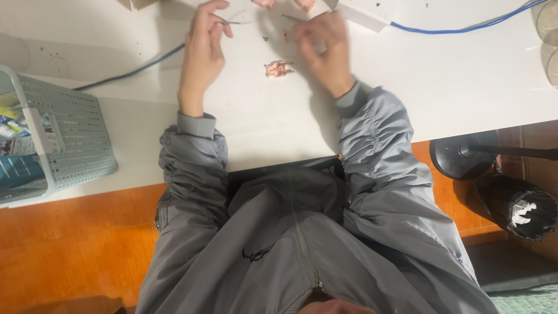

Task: Assembling small plastic hardware components using a screwdriver

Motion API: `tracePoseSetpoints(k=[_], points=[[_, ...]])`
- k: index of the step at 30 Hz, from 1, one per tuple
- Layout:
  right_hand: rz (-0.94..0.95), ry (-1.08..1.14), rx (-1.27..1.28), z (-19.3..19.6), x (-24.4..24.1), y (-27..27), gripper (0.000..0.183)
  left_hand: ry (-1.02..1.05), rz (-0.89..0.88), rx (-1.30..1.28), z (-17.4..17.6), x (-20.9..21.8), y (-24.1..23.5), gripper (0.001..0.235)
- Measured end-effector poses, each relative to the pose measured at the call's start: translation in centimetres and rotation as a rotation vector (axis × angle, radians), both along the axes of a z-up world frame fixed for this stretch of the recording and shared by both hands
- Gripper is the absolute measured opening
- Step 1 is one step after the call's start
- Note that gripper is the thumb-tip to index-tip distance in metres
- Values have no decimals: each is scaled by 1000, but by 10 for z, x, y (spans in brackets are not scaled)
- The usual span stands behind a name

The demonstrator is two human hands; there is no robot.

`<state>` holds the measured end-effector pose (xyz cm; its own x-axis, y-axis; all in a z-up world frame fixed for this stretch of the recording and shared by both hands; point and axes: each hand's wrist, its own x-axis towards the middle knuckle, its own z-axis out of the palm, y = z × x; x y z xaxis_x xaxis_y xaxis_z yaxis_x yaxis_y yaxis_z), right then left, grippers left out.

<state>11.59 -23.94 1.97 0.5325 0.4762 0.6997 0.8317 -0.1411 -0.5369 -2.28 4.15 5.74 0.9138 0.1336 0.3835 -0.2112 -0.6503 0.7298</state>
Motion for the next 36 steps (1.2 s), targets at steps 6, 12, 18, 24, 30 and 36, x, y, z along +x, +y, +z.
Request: tracePoseSetpoints(k=[6,12,18,24,30,36], points=[[133,304,23,-9,-34,38,36,-52,-102,-120,-5,7,-43,28],[244,905,245,14,-50,51,26,11,-137,-157,0,5,-54,33],[186,1060,282,12,-49,52,23,104,-191,-166,12,0,-55,42],[63,534,190,-2,-49,49,21,217,-158,-122,25,-3,-57,44],[8,244,92,-6,-40,45,22,144,-194,-151,18,-2,-51,39],[64,407,43,3,-29,33,24,87,-164,-124,13,2,-45,32]])
